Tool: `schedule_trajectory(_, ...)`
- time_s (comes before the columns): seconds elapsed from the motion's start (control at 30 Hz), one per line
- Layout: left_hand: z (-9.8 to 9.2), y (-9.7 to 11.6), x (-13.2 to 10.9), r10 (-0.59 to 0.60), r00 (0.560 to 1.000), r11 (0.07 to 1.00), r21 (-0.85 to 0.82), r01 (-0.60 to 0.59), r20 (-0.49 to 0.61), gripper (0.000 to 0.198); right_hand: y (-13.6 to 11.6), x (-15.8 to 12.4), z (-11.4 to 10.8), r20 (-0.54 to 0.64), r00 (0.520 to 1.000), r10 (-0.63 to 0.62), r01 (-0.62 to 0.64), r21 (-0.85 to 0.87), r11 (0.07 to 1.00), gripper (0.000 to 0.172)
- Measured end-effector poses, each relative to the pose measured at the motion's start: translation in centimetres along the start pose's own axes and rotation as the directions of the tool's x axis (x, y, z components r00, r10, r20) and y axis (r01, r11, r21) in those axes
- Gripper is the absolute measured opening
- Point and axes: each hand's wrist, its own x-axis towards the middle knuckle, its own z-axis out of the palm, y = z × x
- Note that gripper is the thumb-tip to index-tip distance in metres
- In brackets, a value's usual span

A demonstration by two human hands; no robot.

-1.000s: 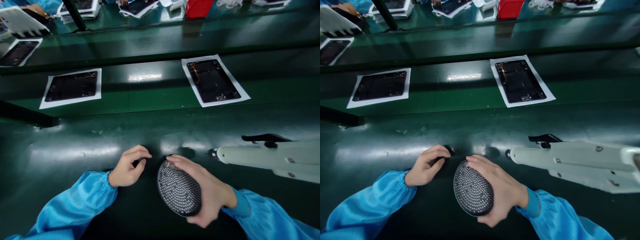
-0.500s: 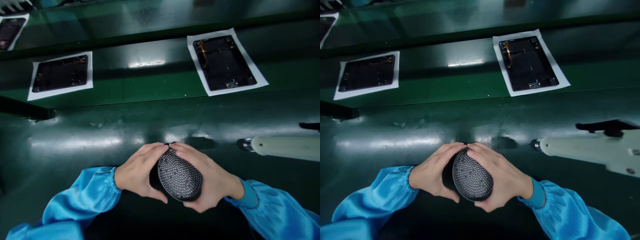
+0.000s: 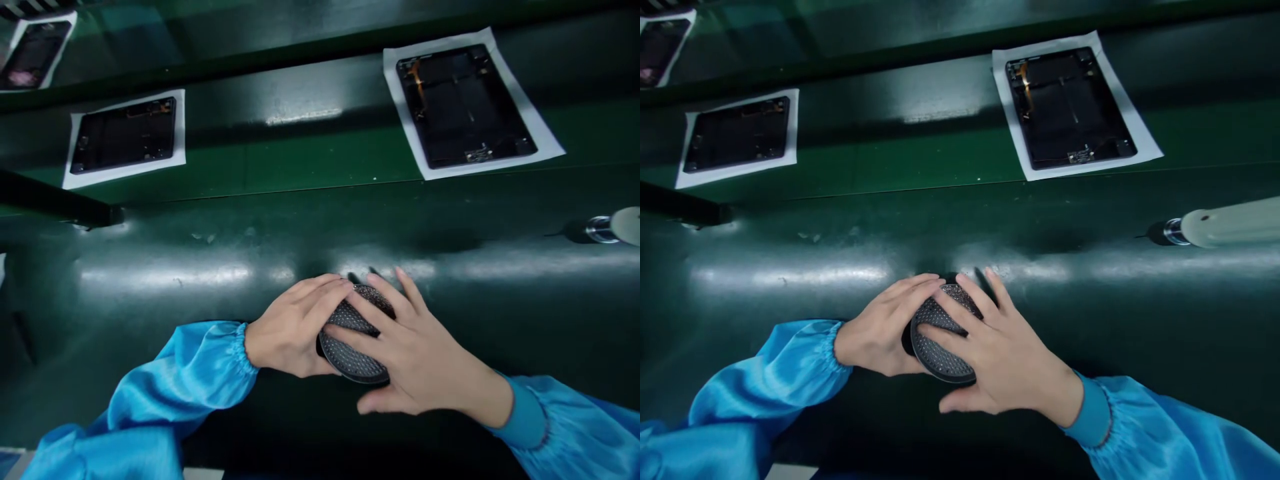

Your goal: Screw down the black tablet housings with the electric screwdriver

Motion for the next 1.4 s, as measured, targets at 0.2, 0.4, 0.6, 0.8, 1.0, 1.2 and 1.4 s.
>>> schedule_trajectory(0.2,0.8,0.6,0.8,0.001,1.0,1.0,0.019,-0.001,0.003,0.105,-0.2,-0.8,-1.0,-0.002,0.992,0.126,-0.126,-0.082,0.989,0.097)
schedule_trajectory(0.4,1.8,1.1,1.8,0.004,1.0,0.999,0.045,-0.004,0.015,0.103,-0.2,-1.8,-2.0,-0.015,0.982,0.19,-0.19,-0.122,0.974,0.09)
schedule_trajectory(0.6,2.4,1.9,3.0,0.003,1.0,0.999,0.047,-0.003,-0.001,0.103,0.4,-2.2,-2.8,-0.019,0.984,0.177,-0.177,-0.132,0.975,0.084)
schedule_trajectory(0.8,3.2,2.6,4.1,-0.002,1.0,0.999,0.046,0.003,-0.017,0.103,0.8,-4.2,-3.6,-0.003,0.991,0.136,-0.136,-0.11,0.985,0.087)
schedule_trajectory(1.0,4.1,3.3,5.0,-0.004,1.0,0.999,0.035,0.004,0.004,0.102,0.9,-6.1,-3.9,-0.013,0.976,0.218,-0.218,-0.12,0.969,0.083)
schedule_trajectory(1.2,5.0,4.0,6.0,-0.004,1.0,0.999,0.041,0.004,-0.013,0.102,1.4,-7.4,-4.6,0.03,0.99,0.139,-0.135,-0.109,0.985,0.08)
schedule_trajectory(1.4,5.8,4.6,6.7,-0.011,1.0,1.0,0.028,0.011,0.0,0.102,1.7,-9.9,-5.6,0.018,0.99,0.137,-0.135,-0.098,0.986,0.079)
